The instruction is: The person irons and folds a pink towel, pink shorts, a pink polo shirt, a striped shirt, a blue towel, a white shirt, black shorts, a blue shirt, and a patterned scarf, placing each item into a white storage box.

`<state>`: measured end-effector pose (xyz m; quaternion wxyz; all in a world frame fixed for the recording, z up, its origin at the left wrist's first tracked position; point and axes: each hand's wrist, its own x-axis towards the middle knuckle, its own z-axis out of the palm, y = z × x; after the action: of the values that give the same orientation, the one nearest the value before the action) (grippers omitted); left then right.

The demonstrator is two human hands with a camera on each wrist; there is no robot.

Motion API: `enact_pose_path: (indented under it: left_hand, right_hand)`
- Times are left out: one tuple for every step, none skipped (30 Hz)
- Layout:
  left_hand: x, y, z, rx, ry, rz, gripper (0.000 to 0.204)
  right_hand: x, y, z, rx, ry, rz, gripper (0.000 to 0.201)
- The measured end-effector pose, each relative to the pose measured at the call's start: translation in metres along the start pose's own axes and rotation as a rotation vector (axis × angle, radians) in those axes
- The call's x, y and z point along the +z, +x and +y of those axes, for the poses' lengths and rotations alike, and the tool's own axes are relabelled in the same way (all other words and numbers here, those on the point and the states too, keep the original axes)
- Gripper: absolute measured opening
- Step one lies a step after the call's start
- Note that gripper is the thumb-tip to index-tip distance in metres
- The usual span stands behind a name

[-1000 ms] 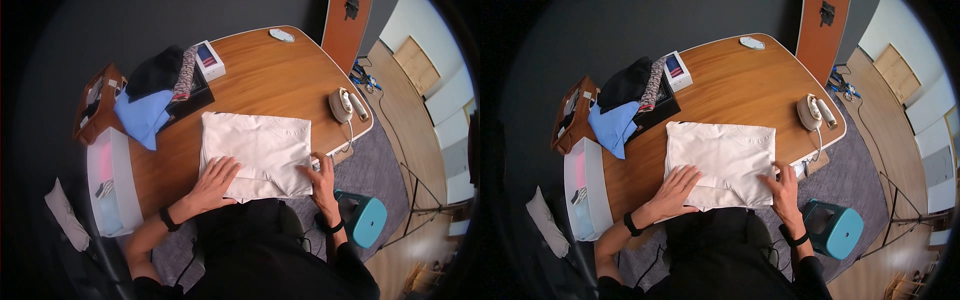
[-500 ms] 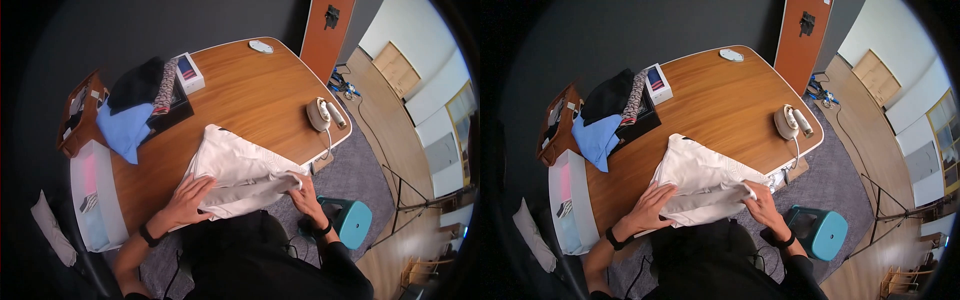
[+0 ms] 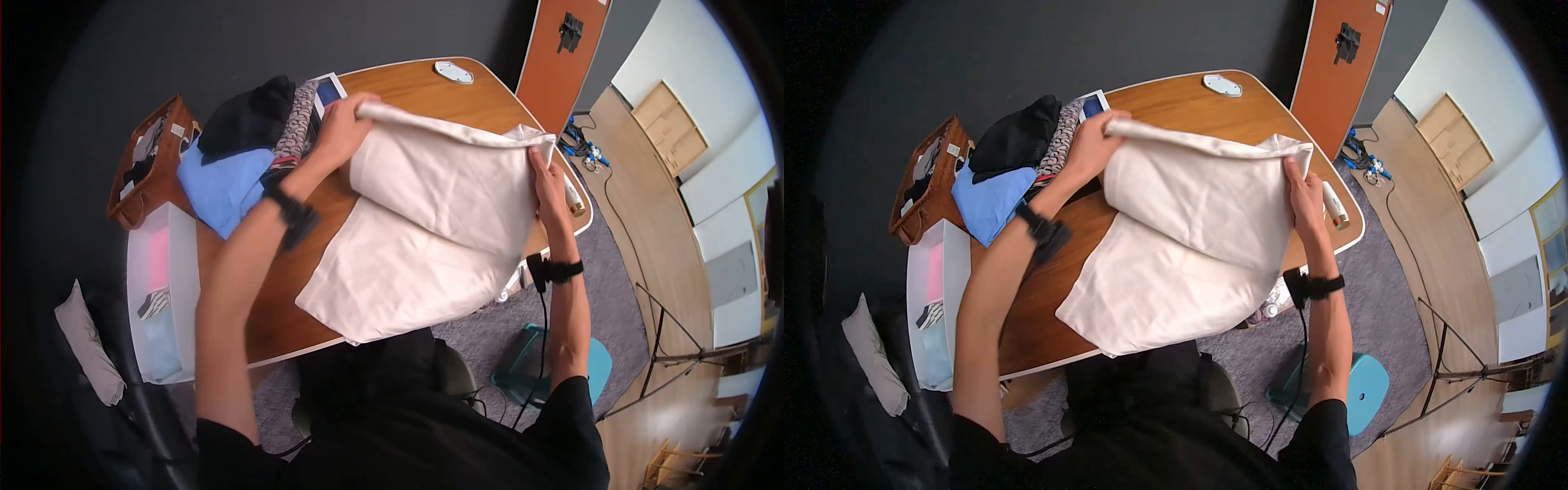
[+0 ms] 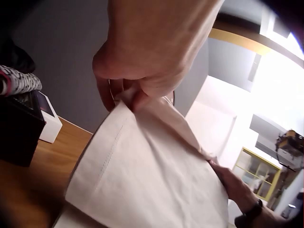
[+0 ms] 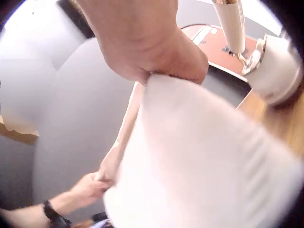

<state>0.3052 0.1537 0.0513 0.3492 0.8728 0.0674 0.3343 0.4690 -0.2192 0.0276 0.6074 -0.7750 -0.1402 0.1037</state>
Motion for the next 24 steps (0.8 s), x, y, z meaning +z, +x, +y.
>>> enact_pose_path:
  left_hand:
    - [0.009,0.008,-0.002,-0.045,0.002,0.099,0.034]
    - [0.017,0.017,0.002,-0.085,0.006,0.198,0.038]
    - [0.025,0.014,0.003,-0.060,0.058,0.220,0.043]
    - [0.031,-0.001,0.007,-0.043,0.109,0.241,0.048]
    - [0.033,-0.022,0.015,-0.027,0.066,0.145,0.053]
    - [0.033,-0.046,0.021,-0.024,0.055,0.002,0.056]
    - [0.037,-0.076,0.026,0.092,0.105,-0.085,0.058]
    - [0.039,-0.104,0.029,0.084,0.177,-0.282,0.062]
    - [0.034,-0.132,0.044,0.094,0.218,-0.429,0.066]
    - [0.033,-0.157,0.045,0.154,0.250,-0.506,0.069]
    - [0.030,-0.177,0.042,0.220,0.281,-0.581,0.073]
    - [0.027,-0.194,0.041,0.183,0.365,-0.635,0.074]
    - [0.022,-0.209,0.040,0.145,0.450,-0.683,0.074]
    - [0.017,-0.217,0.035,0.109,0.537,-0.730,0.075]
    - [0.013,-0.220,0.024,0.150,0.561,-0.699,0.073]
    - [0.009,-0.220,0.013,0.169,0.577,-0.669,0.072]
    - [0.007,-0.218,0.003,0.187,0.592,-0.637,0.072]
    - [0.004,-0.214,-0.008,0.206,0.605,-0.607,0.071]
    - [0.002,-0.207,-0.019,0.266,0.672,-0.570,0.067]
    - [0.000,-0.196,-0.030,0.244,0.700,-0.583,0.065]
    - [-0.003,-0.184,-0.041,0.221,0.727,-0.593,0.064]
    - [-0.004,-0.177,-0.046,0.198,0.755,-0.602,0.063]
    - [-0.005,-0.173,-0.045,0.148,0.777,-0.620,0.062]
    - [-0.007,-0.168,-0.044,0.100,0.801,-0.636,0.061]
  right_hand:
    - [-0.001,0.011,0.015,-0.166,-0.107,0.088,0.057]
    - [0.002,0.017,0.017,-0.334,-0.209,0.182,0.063]
    - [0.003,0.008,0.028,-0.581,-0.545,0.351,0.069]
    - [0.009,-0.026,0.006,-0.663,-0.662,0.356,0.066]
    - [0.013,-0.049,0.005,-0.705,-0.655,0.308,0.061]
    - [0.014,-0.067,0.013,-0.694,-0.645,0.171,0.054]
    - [0.017,-0.088,0.015,-0.688,-0.600,-0.009,0.049]
    - [0.022,-0.105,0.018,-0.667,-0.696,-0.118,0.051]
    - [0.024,-0.112,0.033,-0.646,-0.789,-0.191,0.055]
    - [0.027,-0.114,0.050,-0.626,-0.881,-0.263,0.059]
    - [0.031,-0.116,0.060,-0.606,-0.954,-0.284,0.064]
    - [0.034,-0.118,0.067,-0.588,-1.030,-0.306,0.069]
    - [0.036,-0.118,0.073,-0.571,-1.107,-0.330,0.075]
    - [0.038,-0.116,0.081,-0.573,-1.100,-0.327,0.078]
    - [0.041,-0.113,0.088,-0.576,-1.091,-0.323,0.081]
    - [0.045,-0.109,0.093,-0.582,-1.083,-0.320,0.084]
    - [0.048,-0.106,0.094,-0.560,-1.091,-0.346,0.087]
    - [0.054,-0.101,0.094,-0.548,-1.088,-0.343,0.088]
    - [0.061,-0.097,0.092,-0.534,-1.087,-0.343,0.088]
    - [0.067,-0.092,0.088,-0.522,-1.089,-0.343,0.088]
    - [0.075,-0.086,0.082,-0.482,-1.114,-0.351,0.091]
    - [0.082,-0.081,0.075,-0.442,-1.136,-0.365,0.092]
    - [0.089,-0.077,0.068,-0.402,-1.156,-0.375,0.093]
    - [0.095,-0.077,0.061,-0.364,-1.173,-0.383,0.094]
